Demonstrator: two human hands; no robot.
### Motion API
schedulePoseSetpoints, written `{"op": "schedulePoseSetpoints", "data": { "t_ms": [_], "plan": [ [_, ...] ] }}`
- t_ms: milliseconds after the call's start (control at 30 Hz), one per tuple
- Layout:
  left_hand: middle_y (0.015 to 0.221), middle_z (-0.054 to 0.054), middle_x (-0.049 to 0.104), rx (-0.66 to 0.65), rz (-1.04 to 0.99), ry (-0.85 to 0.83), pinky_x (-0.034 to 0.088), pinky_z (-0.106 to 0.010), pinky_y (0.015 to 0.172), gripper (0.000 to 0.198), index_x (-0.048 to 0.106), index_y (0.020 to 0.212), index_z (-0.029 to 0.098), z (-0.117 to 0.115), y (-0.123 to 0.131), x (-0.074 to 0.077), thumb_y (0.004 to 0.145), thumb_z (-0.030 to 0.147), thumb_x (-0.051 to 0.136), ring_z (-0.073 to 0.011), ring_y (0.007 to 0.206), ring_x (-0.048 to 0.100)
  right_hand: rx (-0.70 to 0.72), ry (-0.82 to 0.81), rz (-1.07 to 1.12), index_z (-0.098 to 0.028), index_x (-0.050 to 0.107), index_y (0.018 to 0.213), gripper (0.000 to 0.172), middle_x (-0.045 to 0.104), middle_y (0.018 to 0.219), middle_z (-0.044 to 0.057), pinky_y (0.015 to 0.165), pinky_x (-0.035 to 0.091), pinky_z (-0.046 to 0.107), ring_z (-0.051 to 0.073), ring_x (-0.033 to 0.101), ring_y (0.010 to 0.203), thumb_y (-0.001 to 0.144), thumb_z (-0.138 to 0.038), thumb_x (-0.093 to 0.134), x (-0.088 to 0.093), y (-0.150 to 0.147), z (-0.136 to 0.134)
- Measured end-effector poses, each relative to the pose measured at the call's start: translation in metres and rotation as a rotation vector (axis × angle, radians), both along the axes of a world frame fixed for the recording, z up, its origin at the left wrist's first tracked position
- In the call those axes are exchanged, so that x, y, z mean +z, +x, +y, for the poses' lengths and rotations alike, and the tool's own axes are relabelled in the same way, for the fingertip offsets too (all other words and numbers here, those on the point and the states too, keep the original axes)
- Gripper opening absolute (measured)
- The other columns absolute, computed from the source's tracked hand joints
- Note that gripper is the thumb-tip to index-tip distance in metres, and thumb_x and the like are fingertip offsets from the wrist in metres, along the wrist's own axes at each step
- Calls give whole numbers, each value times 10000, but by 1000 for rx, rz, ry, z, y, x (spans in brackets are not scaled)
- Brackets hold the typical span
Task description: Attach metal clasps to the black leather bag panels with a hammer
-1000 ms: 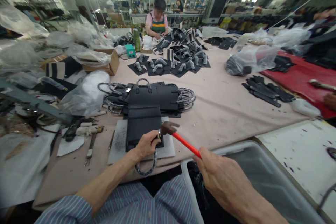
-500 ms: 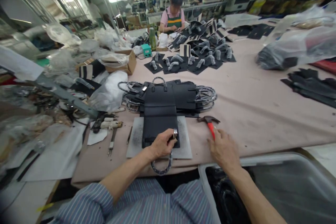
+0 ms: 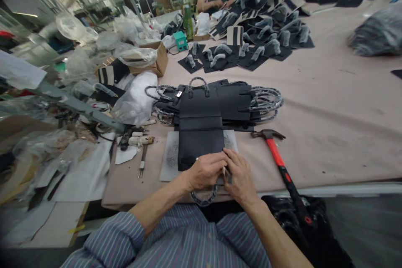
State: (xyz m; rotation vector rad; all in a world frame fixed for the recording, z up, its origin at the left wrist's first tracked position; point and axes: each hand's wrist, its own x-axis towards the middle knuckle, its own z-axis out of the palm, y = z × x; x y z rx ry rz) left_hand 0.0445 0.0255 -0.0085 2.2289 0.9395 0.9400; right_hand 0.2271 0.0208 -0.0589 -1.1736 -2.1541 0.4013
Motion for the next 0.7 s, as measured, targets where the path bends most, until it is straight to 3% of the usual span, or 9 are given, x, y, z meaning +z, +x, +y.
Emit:
{"op": "schedulePoseSetpoints", "data": {
  "t_ms": [100, 167, 233, 300, 400, 533, 700],
  "plan": [
    [1013, -94, 740, 440, -454, -274, 588, -360, 890, 147, 672, 1013, 171, 10, -15, 9, 959, 251, 561, -210, 966, 710, -22, -8, -34, -222, 517, 1442, 484, 537, 1467, 124, 1108, 436, 605, 355, 471, 1369, 967, -312, 542, 3, -1, 1],
    [970, -74, 754, 585, -695, -396, 594, -336, 835, 188, 696, 1015, 169, 19, -38, 18, 931, 328, 639, -201, 912, 729, -22, -15, -35, -222, 511, 1449, 497, 536, 1469, 125, 1113, 430, 610, 357, 467, 1374, 965, -317, 560, 3, -2, 1],
    [991, -71, 764, 551, -757, -413, 591, -329, 848, 206, 725, 976, 168, 23, -68, 27, 856, 334, 739, -210, 948, 734, -23, -22, -20, -227, 508, 1455, 499, 535, 1471, 122, 1121, 420, 614, 354, 463, 1378, 968, -323, 560, 3, -2, 1],
    [1020, -75, 774, 522, -695, -388, 591, -339, 875, 208, 750, 936, 171, 17, -97, 31, 786, 304, 805, -219, 984, 731, -21, -26, 0, -227, 510, 1454, 494, 533, 1472, 123, 1127, 414, 614, 352, 460, 1381, 974, -339, 557, 3, -2, 1],
    [1035, -90, 785, 570, -608, -392, 602, -369, 883, 219, 765, 921, 169, -5, -125, 24, 752, 291, 830, -231, 981, 736, -7, -30, 25, -220, 521, 1442, 487, 537, 1462, 129, 1133, 412, 609, 349, 453, 1388, 977, -361, 561, 4, -1, 2],
    [1047, -98, 784, 630, -643, -421, 585, -401, 958, 207, 742, 938, 156, -32, -131, 2, 787, 279, 814, -236, 1014, 737, -10, -52, 27, -223, 526, 1446, 496, 535, 1464, 128, 1153, 388, 616, 352, 444, 1398, 973, -366, 566, 4, -1, 3],
    [1071, -79, 765, 571, -725, -385, 596, -401, 937, 166, 704, 929, 165, -41, -125, -12, 827, 257, 796, -225, 967, 750, -19, -65, 26, -224, 536, 1447, 505, 537, 1464, 127, 1162, 380, 619, 359, 445, 1395, 967, -376, 573, 5, -2, 2]
  ]
}}
